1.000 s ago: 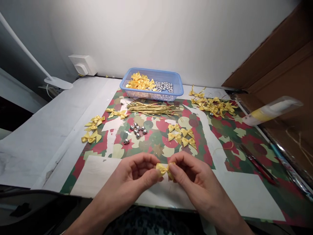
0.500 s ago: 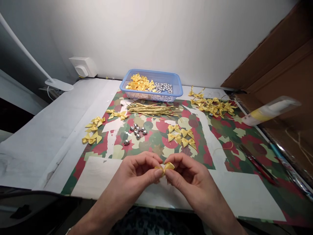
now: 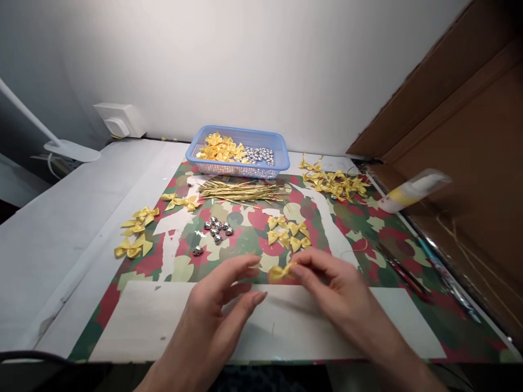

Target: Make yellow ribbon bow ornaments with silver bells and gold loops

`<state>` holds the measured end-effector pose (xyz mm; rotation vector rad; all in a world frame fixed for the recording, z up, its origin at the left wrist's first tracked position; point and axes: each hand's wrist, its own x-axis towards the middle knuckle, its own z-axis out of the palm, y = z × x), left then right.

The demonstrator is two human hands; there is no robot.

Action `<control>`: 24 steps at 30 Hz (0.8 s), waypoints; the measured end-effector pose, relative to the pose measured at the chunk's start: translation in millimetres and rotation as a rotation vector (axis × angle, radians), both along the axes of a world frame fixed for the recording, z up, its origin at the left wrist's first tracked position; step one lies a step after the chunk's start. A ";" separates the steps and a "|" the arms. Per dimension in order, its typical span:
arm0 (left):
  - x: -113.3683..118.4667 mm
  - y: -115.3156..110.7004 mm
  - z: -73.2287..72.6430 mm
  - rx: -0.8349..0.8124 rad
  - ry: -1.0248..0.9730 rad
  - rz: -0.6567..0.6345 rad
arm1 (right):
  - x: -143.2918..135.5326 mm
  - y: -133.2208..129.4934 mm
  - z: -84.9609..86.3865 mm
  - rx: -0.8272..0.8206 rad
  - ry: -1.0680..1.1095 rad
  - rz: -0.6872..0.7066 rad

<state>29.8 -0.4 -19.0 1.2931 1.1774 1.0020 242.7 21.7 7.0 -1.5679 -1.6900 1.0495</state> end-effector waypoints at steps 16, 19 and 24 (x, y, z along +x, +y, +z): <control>-33.0 -6.9 -14.0 0.155 0.123 -0.015 | 54.4 114.3 -31.4 -0.018 -0.427 -0.089; -36.0 -5.5 -12.0 0.134 0.106 0.029 | 59.4 114.6 -30.9 0.036 -0.463 -0.098; -44.0 2.8 1.5 0.139 0.194 0.215 | 68.3 99.7 -25.1 0.197 -0.400 -0.084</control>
